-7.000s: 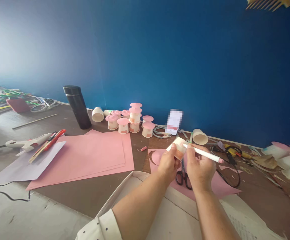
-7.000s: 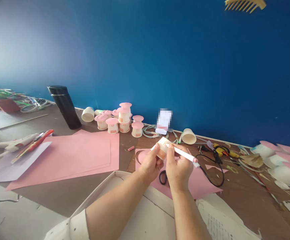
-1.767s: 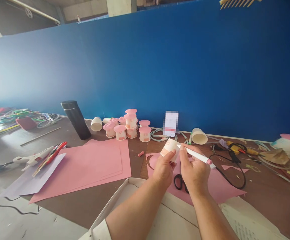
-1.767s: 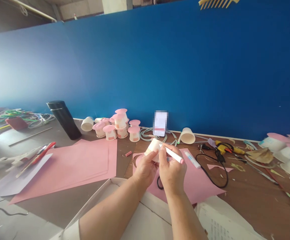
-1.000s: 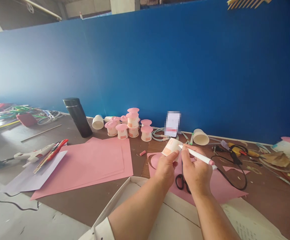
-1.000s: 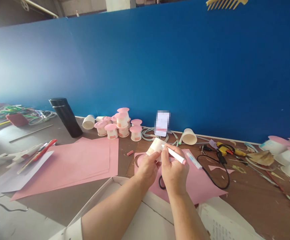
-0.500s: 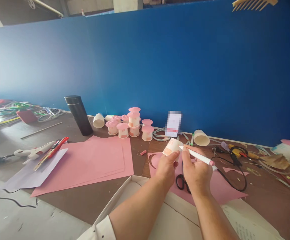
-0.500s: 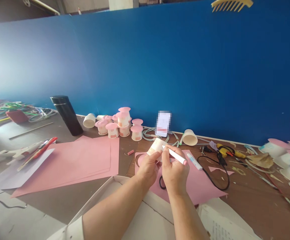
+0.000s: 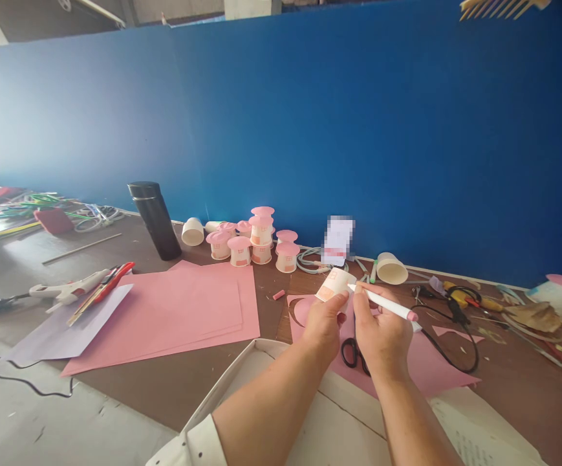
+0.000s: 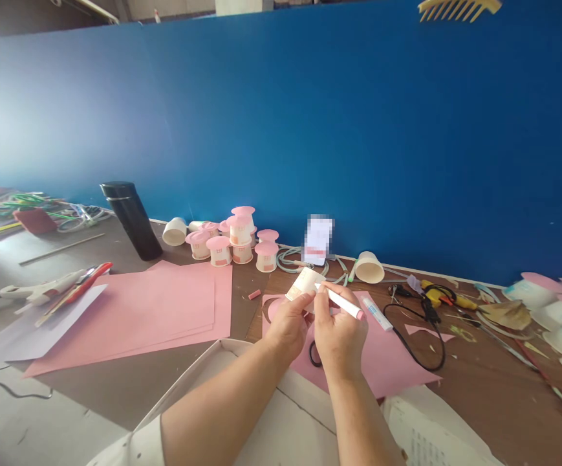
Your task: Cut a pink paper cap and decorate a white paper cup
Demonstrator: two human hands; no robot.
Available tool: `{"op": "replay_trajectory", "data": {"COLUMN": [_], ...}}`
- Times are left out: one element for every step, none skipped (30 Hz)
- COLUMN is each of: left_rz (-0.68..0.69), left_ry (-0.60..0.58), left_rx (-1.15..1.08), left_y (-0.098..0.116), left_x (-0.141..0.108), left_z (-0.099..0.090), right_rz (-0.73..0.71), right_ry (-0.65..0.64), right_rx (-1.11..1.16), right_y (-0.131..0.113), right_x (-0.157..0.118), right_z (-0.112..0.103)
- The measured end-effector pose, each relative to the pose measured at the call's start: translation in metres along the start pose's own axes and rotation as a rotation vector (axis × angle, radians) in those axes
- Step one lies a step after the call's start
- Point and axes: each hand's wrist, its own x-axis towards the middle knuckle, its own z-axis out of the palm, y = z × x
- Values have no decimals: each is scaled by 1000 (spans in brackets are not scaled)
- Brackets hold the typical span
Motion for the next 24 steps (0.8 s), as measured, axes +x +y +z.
{"op": "replay_trajectory", "data": {"left_rz": [-1,-2,-3,-5,-6,-6,-7,-7,-7,-6,-5,-4,-2,0,2,4,3,1,-1,-4,-6,-7,-7,-8], "left_ry": [3,5,4,4,7,11,14,17,21,24,25,25,21,16,12,9,8,8,10,13,15,15,18,20], "left_rx": [0,1,4,8,12,16,17,16,13,8,3,0,-3,-5,-7,-10,-15,-21,-27,-32,-34,-35,-36,-37], "left_y": [0,1,1,2,2,2,2,2,2,2,2,1,1,1,0,0,-1,-1,-2,-2,-3,-3,-3,-4], "left_x": [0,-1,-1,-2,-2,-2,-2,-2,-1,-1,-1,0,0,0,0,1,1,1,1,2,2,2,3,3], "left_z": [0,1,1,2,2,2,3,3,3,2,2,2,2,1,1,0,0,0,-1,-1,-2,-2,-2,-2], "right_rz": [-1,-2,-2,-2,-3,-2,0,0,0,0,-1,-1,-1,1,2,4,5,5,3,3,3,4,6,8], "right_ry": [1,2,2,2,1,1,1,2,3,4,3,1,-1,-3,-7,-9,-11,-11,-13,-15,-16,-17,-19,-19], "right_rx": [-2,-3,-3,-2,-1,0,0,1,1,0,-2,-5,-9,-13,-16,-19,-20,-21,-22,-24,-25,-25,-25,-26], "right_y": [0,-1,-1,-1,-2,-2,-2,-1,-1,-1,-1,-1,-1,-1,-1,-1,-2,-2,-2,-3,-3,-3,-3,-4], "right_x": [0,0,0,0,0,0,0,0,-1,-1,-1,-1,-1,-1,-1,-1,-1,-1,-1,-1,-1,-2,-2,-2], "right_z": [0,0,0,0,0,0,0,0,0,0,0,0,0,0,0,0,0,0,0,0,0,0,0,0]}}
